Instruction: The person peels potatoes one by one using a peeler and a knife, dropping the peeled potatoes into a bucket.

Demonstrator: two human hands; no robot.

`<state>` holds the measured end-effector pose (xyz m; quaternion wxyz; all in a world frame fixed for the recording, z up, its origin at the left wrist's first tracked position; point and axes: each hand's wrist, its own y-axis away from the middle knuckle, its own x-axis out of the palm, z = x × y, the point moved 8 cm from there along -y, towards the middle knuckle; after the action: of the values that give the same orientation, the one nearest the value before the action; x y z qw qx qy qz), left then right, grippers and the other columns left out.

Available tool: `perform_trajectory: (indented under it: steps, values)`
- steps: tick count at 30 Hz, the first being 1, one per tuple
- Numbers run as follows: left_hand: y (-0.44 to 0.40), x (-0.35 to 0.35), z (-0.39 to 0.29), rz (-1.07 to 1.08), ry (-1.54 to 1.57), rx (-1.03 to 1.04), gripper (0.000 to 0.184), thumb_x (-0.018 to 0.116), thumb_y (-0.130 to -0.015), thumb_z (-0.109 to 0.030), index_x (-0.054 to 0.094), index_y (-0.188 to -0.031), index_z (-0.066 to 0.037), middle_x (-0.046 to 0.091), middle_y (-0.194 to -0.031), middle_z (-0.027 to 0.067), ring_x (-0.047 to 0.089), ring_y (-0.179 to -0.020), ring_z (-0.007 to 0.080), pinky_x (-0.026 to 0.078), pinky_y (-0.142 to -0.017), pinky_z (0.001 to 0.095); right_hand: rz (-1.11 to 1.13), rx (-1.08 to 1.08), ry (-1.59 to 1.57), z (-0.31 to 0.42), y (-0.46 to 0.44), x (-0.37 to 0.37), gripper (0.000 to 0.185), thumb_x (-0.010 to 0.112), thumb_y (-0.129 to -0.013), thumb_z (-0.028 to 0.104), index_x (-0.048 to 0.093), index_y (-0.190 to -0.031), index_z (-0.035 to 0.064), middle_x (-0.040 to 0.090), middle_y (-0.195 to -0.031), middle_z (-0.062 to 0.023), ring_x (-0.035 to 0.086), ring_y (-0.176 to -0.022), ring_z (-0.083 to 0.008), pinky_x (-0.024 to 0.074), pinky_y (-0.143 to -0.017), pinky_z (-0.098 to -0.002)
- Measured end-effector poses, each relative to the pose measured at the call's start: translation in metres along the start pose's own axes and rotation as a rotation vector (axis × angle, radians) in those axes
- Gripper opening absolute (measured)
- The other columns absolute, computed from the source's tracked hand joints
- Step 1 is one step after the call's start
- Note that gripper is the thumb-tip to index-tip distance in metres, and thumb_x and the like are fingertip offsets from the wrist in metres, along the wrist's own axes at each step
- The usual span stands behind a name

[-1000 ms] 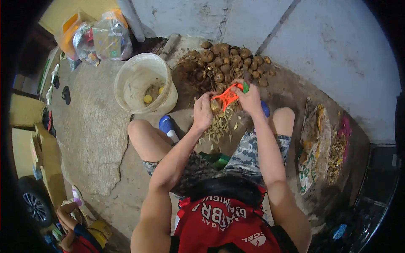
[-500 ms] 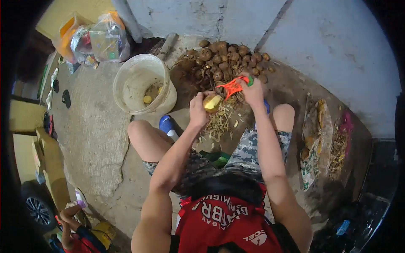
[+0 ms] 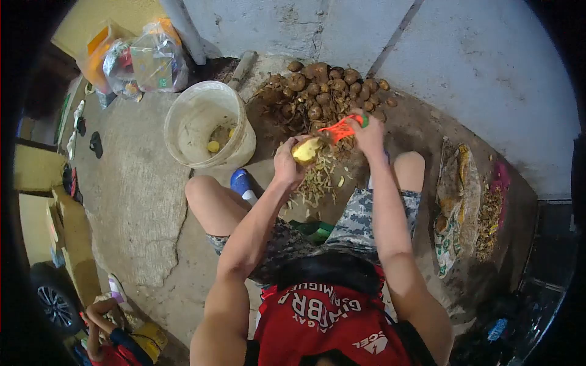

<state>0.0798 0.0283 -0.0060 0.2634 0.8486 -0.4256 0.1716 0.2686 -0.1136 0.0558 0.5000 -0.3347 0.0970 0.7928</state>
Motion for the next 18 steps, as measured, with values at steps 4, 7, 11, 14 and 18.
perform_trajectory:
  steps: [4, 7, 11, 14, 18]
  values:
    - [0.001, 0.001, 0.006, 0.052, 0.301, -0.184, 0.046, 0.027, -0.104, -0.029, 0.058, -0.118, 0.001, 0.065, -0.11, 0.0135, 0.065, -0.095, 0.0255, 0.055, -0.074, 0.0388, -0.014, 0.088, -0.224, -0.001, 0.002, -0.006, 0.021, 0.075, -0.085, 0.016, 0.071, -0.102, 0.0051, 0.072, -0.085, -0.007, 0.066, -0.077, -0.0194, 0.0513, -0.074, -0.0364]
    - [-0.006, -0.005, 0.02, -0.059, 0.361, -0.207, 0.041, 0.029, -0.104, -0.027, 0.056, -0.12, -0.001, 0.064, -0.112, 0.0148, 0.065, -0.099, 0.0261, 0.055, -0.077, 0.0399, 0.068, -0.142, -0.281, 0.06, 0.03, 0.011, 0.021, 0.074, -0.086, 0.015, 0.071, -0.103, 0.0042, 0.072, -0.086, -0.0092, 0.067, -0.078, -0.0213, 0.0517, -0.074, -0.0371]
    - [0.003, -0.007, 0.015, -0.107, 0.247, -0.153, 0.04, 0.03, -0.103, -0.026, 0.057, -0.119, -0.002, 0.065, -0.111, 0.0135, 0.065, -0.095, 0.0252, 0.055, -0.073, 0.0373, 0.065, -0.169, -0.119, 0.049, 0.023, 0.007, 0.021, 0.074, -0.085, 0.014, 0.071, -0.104, 0.0042, 0.072, -0.087, -0.0114, 0.069, -0.08, -0.0238, 0.0521, -0.076, -0.037]
    - [0.008, 0.009, 0.0, 0.077, 0.246, -0.19, 0.041, 0.033, -0.102, -0.026, 0.062, -0.112, 0.002, 0.067, -0.103, 0.0136, 0.065, -0.085, 0.0227, 0.055, -0.065, 0.0362, 0.012, 0.131, -0.128, 0.005, -0.003, -0.007, 0.022, 0.075, -0.082, 0.011, 0.071, -0.103, 0.0039, 0.072, -0.088, -0.0127, 0.069, -0.082, -0.0245, 0.0524, -0.076, -0.0355]
    - [0.004, 0.005, 0.006, -0.075, 0.285, -0.226, 0.043, 0.028, -0.103, -0.027, 0.061, -0.116, -0.002, 0.066, -0.104, 0.0112, 0.062, -0.082, 0.0214, 0.047, -0.059, 0.0321, 0.033, -0.124, -0.291, 0.037, 0.017, 0.007, 0.023, 0.076, -0.082, 0.015, 0.071, -0.102, 0.0036, 0.073, -0.09, -0.0124, 0.069, -0.082, -0.0241, 0.052, -0.077, -0.0343]
